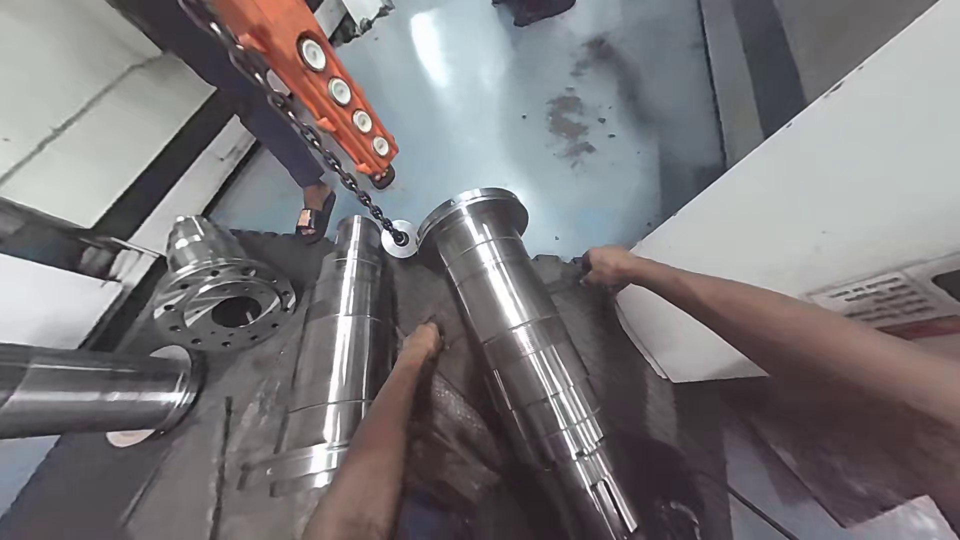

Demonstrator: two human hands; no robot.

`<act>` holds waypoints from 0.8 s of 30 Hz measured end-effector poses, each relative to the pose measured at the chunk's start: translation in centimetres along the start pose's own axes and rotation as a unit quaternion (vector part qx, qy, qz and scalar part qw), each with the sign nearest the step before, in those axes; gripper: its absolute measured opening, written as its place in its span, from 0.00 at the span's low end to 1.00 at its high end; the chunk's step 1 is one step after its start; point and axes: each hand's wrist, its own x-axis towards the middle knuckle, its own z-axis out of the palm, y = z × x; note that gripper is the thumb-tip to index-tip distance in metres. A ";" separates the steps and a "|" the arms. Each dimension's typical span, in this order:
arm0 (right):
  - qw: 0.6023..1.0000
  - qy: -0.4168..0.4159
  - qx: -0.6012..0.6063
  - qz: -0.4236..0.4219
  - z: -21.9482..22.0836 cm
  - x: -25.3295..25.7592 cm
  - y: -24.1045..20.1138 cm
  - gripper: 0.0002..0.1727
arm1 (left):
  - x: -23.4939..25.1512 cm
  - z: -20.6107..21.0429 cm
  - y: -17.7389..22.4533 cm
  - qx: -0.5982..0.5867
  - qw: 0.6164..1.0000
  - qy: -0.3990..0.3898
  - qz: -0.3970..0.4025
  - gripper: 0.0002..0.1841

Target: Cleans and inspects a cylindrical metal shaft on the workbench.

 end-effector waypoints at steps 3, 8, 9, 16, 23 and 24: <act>0.999 0.039 -0.002 -0.004 0.2 -0.9 -1.4 0.14 | 0.2 0.8 -0.5 -0.021 0.999 0.005 0.036 0.21; 0.998 -0.007 -0.069 -0.003 0.1 -1.4 -3.7 0.18 | 1.1 1.7 0.5 -0.112 0.984 0.053 0.128 0.20; 0.996 -0.029 -0.087 -0.005 0.0 -1.6 -4.2 0.18 | 0.7 1.5 1.4 -0.121 0.982 0.053 0.133 0.20; 0.970 -0.091 -0.207 -0.094 1.2 1.5 -4.3 0.15 | 2.0 2.2 3.3 -0.243 0.964 0.032 0.102 0.14; 0.977 -0.094 -0.039 -0.187 5.4 10.6 -4.6 0.26 | 2.3 4.7 4.9 -0.355 0.932 0.023 0.061 0.31; 0.979 -0.077 0.004 -0.189 6.2 11.3 -4.2 0.26 | 2.3 5.5 5.0 -0.392 0.918 0.040 0.051 0.30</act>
